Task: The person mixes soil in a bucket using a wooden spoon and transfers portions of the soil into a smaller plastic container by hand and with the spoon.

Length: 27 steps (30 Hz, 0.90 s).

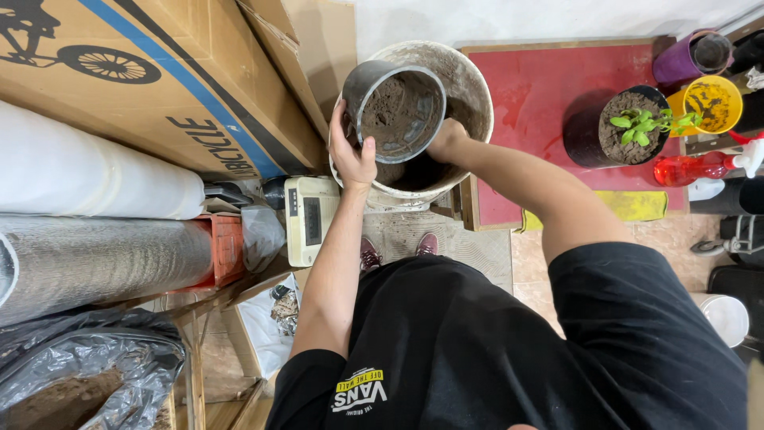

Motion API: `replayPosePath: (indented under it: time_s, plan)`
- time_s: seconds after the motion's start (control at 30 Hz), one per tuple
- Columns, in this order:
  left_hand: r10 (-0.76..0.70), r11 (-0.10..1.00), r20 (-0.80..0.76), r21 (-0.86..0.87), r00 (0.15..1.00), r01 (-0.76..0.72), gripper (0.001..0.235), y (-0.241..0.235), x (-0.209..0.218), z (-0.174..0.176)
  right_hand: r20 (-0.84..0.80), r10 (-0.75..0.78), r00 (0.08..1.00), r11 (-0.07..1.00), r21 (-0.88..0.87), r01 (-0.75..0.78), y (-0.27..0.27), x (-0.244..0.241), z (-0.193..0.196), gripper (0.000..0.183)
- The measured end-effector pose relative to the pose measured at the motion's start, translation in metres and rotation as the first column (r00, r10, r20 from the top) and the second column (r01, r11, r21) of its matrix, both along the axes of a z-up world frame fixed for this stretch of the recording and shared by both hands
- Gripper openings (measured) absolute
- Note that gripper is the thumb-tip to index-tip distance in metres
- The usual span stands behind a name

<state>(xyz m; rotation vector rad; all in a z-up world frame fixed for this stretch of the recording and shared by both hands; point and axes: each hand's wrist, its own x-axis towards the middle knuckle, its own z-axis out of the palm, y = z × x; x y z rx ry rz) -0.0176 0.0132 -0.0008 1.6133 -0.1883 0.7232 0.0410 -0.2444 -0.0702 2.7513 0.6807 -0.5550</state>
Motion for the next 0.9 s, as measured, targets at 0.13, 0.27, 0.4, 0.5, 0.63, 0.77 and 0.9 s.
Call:
replayPosePath:
  time_s: [0.13, 0.27, 0.4, 0.5, 0.63, 0.77, 0.9]
  plan:
    - [-0.013, 1.000, -0.030, -0.025, 0.999, 0.013, 0.092, 0.001, -0.001, 0.003, -0.022, 0.081, 0.996, 0.989, -0.119, -0.083, -0.015, -0.026, 0.023, 0.037]
    - [-0.010, 0.998, -0.032, -0.057, 0.999, 0.008, 0.092, -0.001, 0.000, -0.002, -0.019, 0.053, 0.998, 0.998, 0.018, -0.052, 0.002, -0.038, 0.089, 0.045]
    - [-0.027, 0.995, -0.044, -0.100, 0.999, 0.022, 0.089, -0.003, 0.002, -0.007, -0.013, 0.086, 0.996, 0.996, 0.020, -0.086, -0.016, -0.043, 0.118, 0.055]
    - [-0.003, 0.993, -0.061, -0.114, 0.998, -0.004, 0.082, -0.004, 0.008, -0.013, -0.022, 0.072, 0.997, 0.997, -0.005, -0.072, -0.024, -0.042, 0.148, 0.053]
    - [-0.003, 0.993, -0.108, -0.119, 0.994, -0.010, 0.072, -0.006, 0.004, 0.015, -0.022, -0.011, 1.000, 1.000, 0.013, 0.011, -0.037, -0.056, 0.204, 0.057]
    - [0.041, 0.998, -0.332, -0.027, 0.942, -0.053, 0.071, -0.008, -0.004, 0.046, -0.127, -0.166, 0.978, 0.986, 0.015, 0.169, -0.060, -0.077, 0.249, 0.064]
    - [0.123, 0.991, -0.501, 0.107, 0.857, -0.080, 0.076, -0.013, 0.006, 0.038, -0.166, -0.283, 0.944, 0.956, 0.028, 0.292, -0.089, -0.096, 0.278, 0.071]
